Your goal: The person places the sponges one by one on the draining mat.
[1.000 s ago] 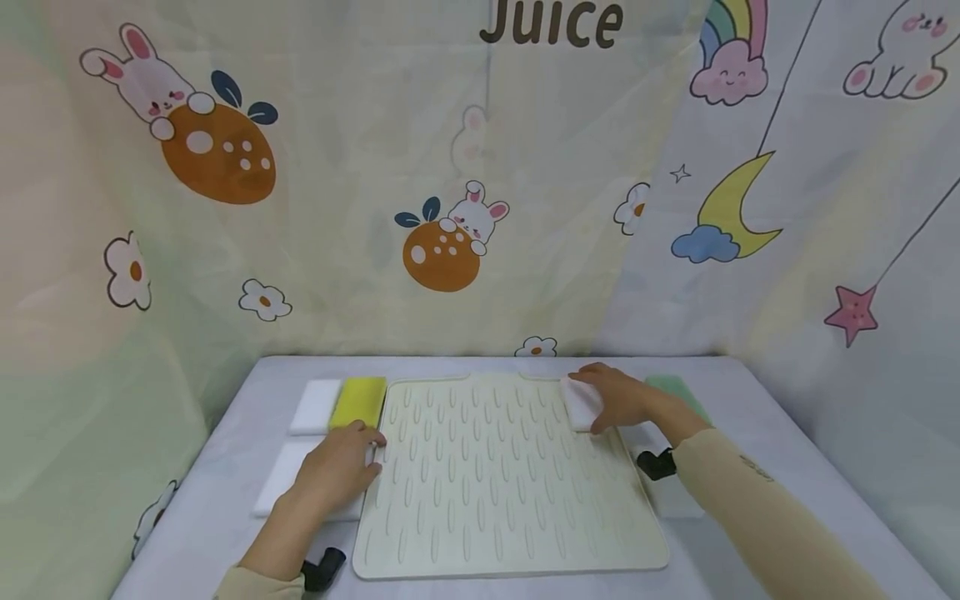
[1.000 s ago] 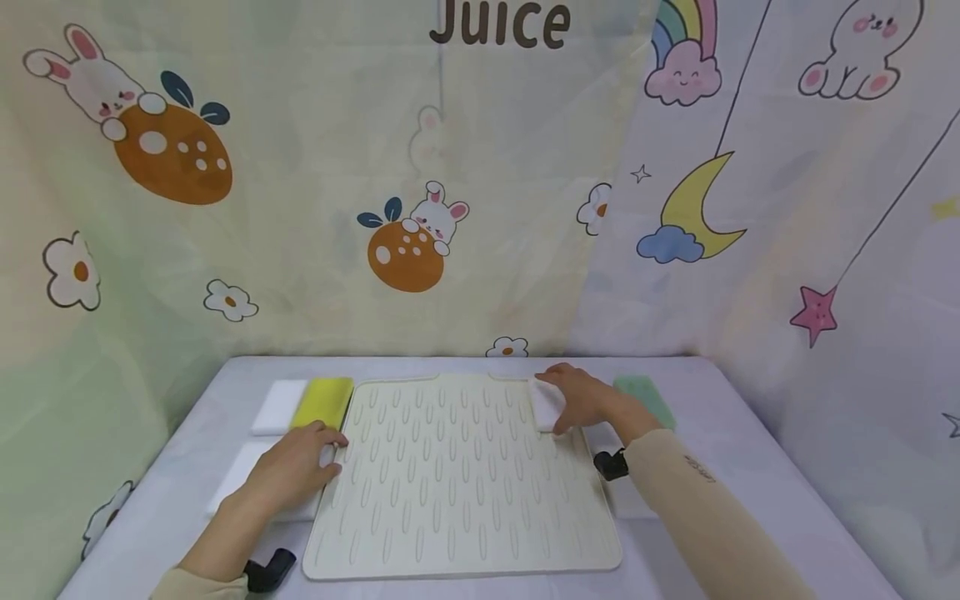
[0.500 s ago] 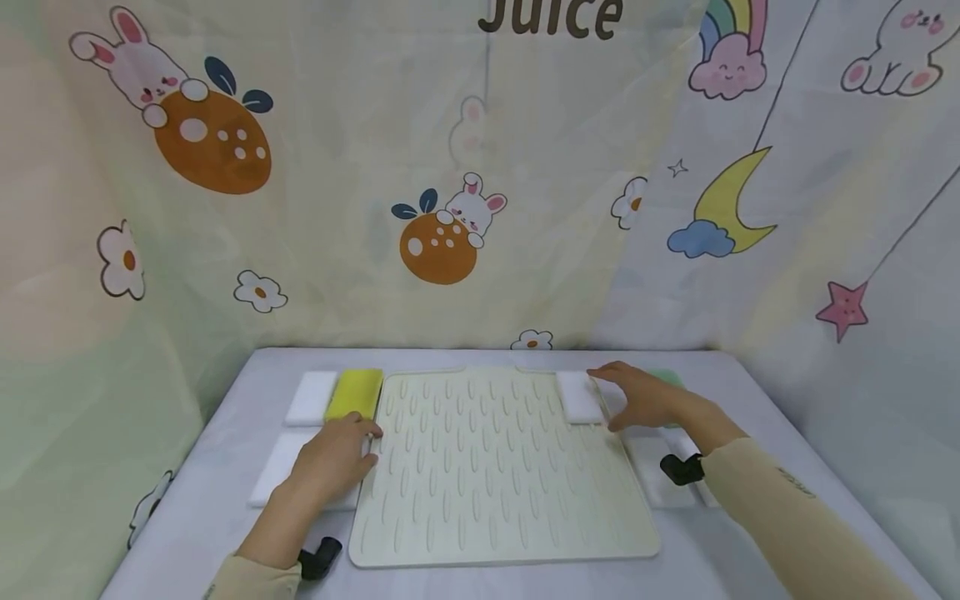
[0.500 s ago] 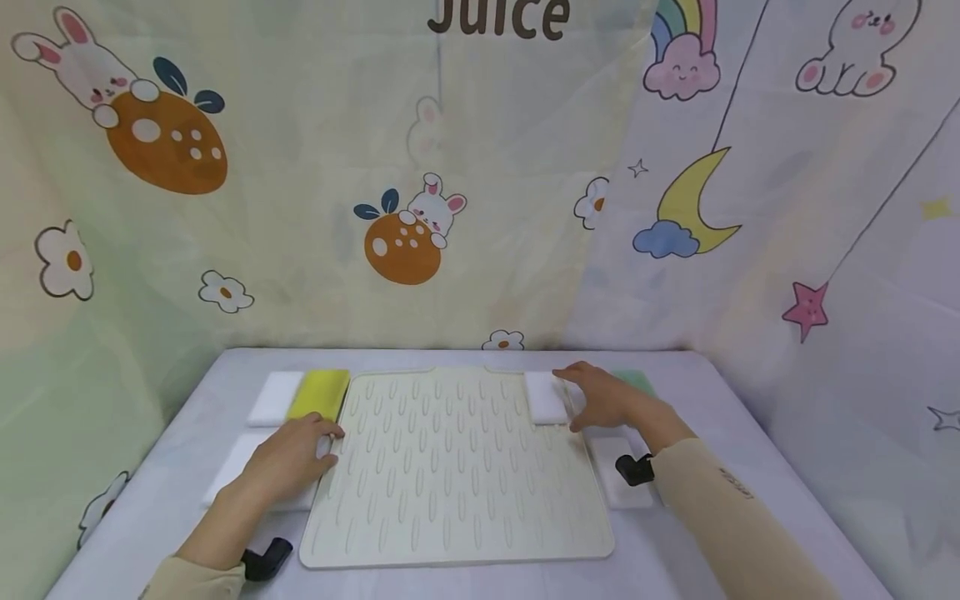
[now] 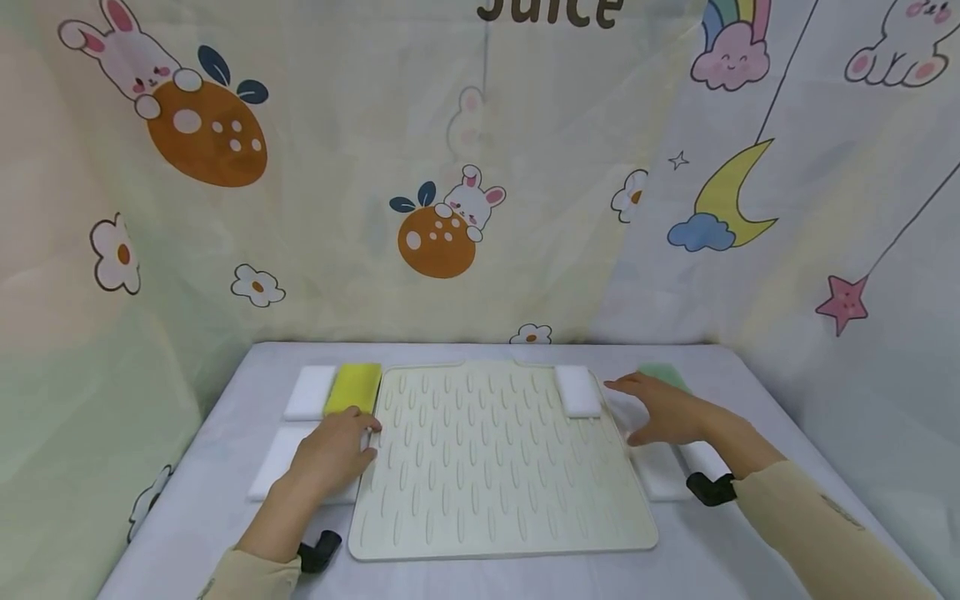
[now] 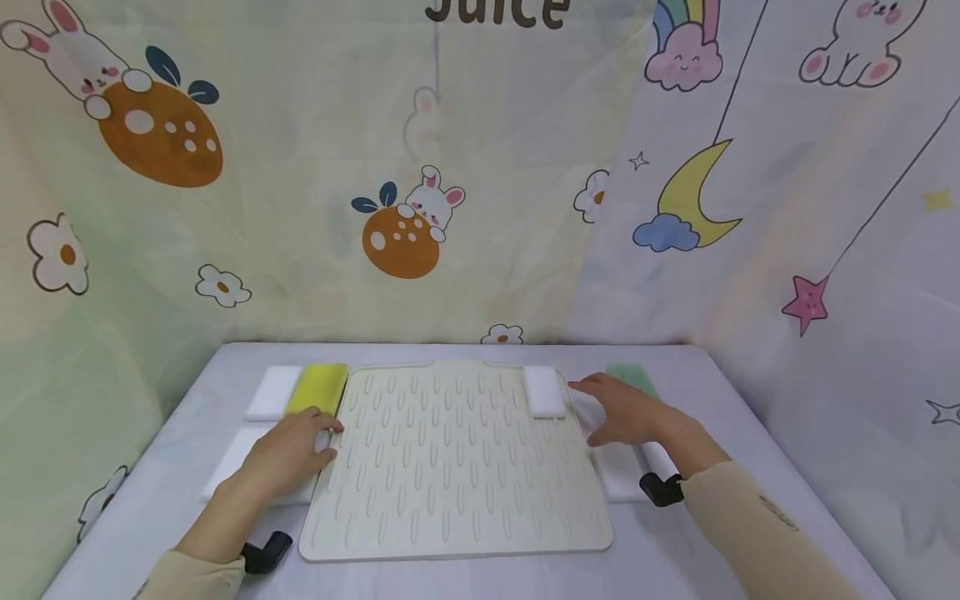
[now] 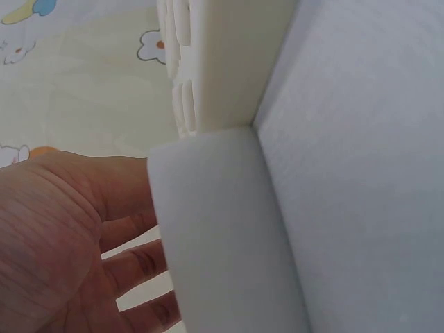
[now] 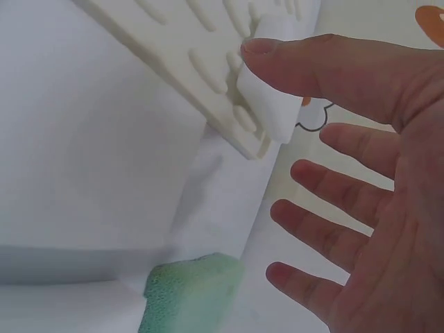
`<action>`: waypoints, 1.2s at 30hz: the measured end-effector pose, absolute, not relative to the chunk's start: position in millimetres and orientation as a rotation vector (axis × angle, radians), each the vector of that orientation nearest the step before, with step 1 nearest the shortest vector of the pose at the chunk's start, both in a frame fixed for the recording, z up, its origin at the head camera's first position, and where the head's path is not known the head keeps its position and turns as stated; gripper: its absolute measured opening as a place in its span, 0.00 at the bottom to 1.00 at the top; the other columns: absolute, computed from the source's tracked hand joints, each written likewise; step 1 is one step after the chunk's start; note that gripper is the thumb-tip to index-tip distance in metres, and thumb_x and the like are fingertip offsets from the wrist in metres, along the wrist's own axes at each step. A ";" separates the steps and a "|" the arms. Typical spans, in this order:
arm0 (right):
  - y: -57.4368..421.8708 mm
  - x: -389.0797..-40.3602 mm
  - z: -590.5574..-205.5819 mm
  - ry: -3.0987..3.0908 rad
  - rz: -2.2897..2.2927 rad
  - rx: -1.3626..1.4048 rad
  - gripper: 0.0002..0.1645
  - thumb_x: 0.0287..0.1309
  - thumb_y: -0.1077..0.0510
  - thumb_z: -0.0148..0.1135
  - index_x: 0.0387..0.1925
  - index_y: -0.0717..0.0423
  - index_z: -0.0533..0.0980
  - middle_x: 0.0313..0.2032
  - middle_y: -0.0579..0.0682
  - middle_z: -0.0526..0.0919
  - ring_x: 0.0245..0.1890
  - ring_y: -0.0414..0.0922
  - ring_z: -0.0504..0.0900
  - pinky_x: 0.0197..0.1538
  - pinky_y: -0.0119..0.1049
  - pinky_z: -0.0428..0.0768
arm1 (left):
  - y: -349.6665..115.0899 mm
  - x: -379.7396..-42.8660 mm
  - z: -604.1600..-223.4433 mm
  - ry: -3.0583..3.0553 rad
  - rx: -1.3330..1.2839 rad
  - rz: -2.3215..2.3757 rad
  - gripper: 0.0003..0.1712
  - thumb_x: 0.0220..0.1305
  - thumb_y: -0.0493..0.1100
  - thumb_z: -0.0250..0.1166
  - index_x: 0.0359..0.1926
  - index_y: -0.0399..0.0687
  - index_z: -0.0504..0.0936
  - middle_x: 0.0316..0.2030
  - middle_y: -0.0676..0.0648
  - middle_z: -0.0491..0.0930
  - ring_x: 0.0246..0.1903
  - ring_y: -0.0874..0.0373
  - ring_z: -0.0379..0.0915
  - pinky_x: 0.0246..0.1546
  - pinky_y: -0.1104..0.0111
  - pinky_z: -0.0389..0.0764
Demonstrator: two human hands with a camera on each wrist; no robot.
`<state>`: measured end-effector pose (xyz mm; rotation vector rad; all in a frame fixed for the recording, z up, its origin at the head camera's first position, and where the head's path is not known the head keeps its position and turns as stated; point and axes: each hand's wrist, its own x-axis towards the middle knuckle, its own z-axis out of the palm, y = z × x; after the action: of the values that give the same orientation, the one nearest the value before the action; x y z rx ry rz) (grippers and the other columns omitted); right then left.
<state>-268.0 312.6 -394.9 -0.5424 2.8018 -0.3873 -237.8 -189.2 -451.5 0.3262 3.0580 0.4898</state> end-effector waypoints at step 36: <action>340.0 -214.8 -416.5 2.764 -0.475 -0.476 0.61 0.37 0.45 0.87 0.73 0.57 0.68 0.72 0.67 0.64 0.72 0.72 0.60 0.64 0.74 0.67 | -189.7 -245.5 -450.8 3.053 0.339 0.482 0.19 0.62 0.42 0.73 0.54 0.46 0.86 0.52 0.42 0.80 0.52 0.42 0.79 0.42 0.48 0.84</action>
<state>-214.8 340.0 -416.5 -0.4762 2.7638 -0.4754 -245.5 -189.7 -450.8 0.3390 3.0531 0.4821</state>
